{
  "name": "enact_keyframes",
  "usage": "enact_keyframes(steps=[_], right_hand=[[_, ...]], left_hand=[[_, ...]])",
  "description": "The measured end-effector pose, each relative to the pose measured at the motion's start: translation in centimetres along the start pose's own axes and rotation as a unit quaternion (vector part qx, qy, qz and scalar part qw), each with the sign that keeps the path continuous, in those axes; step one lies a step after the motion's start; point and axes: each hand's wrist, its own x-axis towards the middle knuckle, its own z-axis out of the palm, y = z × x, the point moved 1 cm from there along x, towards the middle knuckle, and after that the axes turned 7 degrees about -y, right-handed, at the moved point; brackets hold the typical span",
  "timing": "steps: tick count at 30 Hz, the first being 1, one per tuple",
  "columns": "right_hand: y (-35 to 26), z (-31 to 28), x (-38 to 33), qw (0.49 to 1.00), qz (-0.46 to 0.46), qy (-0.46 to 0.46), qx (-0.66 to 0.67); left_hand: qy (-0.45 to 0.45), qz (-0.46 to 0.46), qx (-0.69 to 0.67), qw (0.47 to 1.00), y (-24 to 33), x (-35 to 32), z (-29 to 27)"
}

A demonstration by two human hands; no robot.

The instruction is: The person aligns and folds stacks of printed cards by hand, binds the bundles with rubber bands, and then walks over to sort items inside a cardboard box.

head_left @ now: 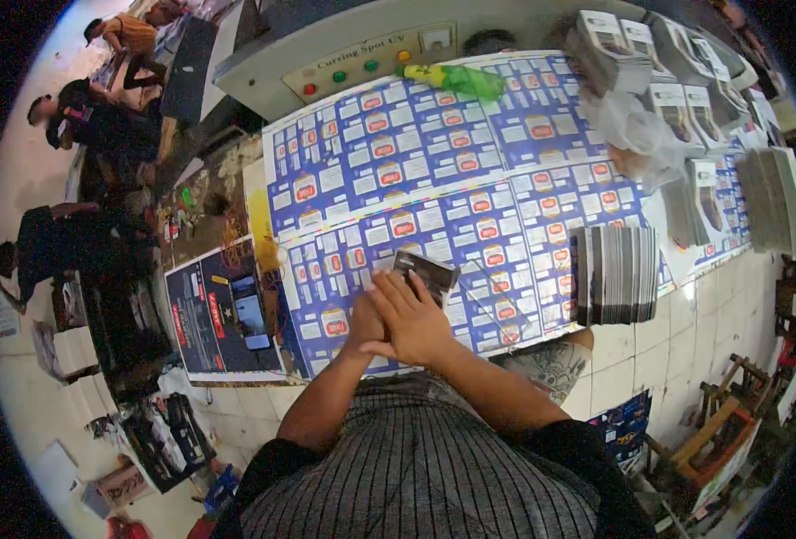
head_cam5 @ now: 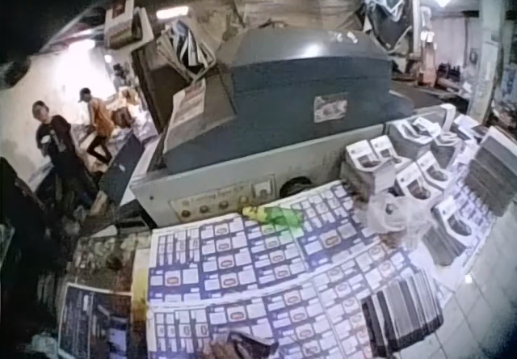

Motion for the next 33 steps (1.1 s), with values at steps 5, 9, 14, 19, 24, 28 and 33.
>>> enact_keyframes(steps=[5,9,14,19,24,28,33], right_hand=[[1.7,1.7,-0.3,0.997,-0.031,0.026,0.064],[2.2,2.5,-1.0,0.996,-0.044,0.031,0.075],[1.1,1.3,-0.4,0.995,-0.019,0.079,0.065],[-0.1,-1.7,3.9,0.995,0.036,0.097,-0.013],[3.1,-1.6,3.9,0.985,0.067,-0.002,-0.161],[4.4,-0.9,3.9,0.995,0.086,0.001,-0.056],[4.9,0.4,3.5,0.997,0.068,0.028,-0.039]], left_hand=[[-0.005,0.009,-0.018,1.000,-0.4,0.2,-0.3],[-0.001,0.015,-0.020,1.000,-0.5,-0.3,-0.5],[0.009,0.020,-0.003,1.000,-1.2,0.7,0.3],[0.069,0.022,-0.006,0.997,-2.5,0.4,0.8],[-0.027,-0.016,0.075,0.997,-1.0,0.5,-0.9],[0.012,-0.010,-0.050,0.999,-1.0,0.1,-0.7],[0.027,-0.036,-0.034,0.998,-1.7,0.4,-1.0]])
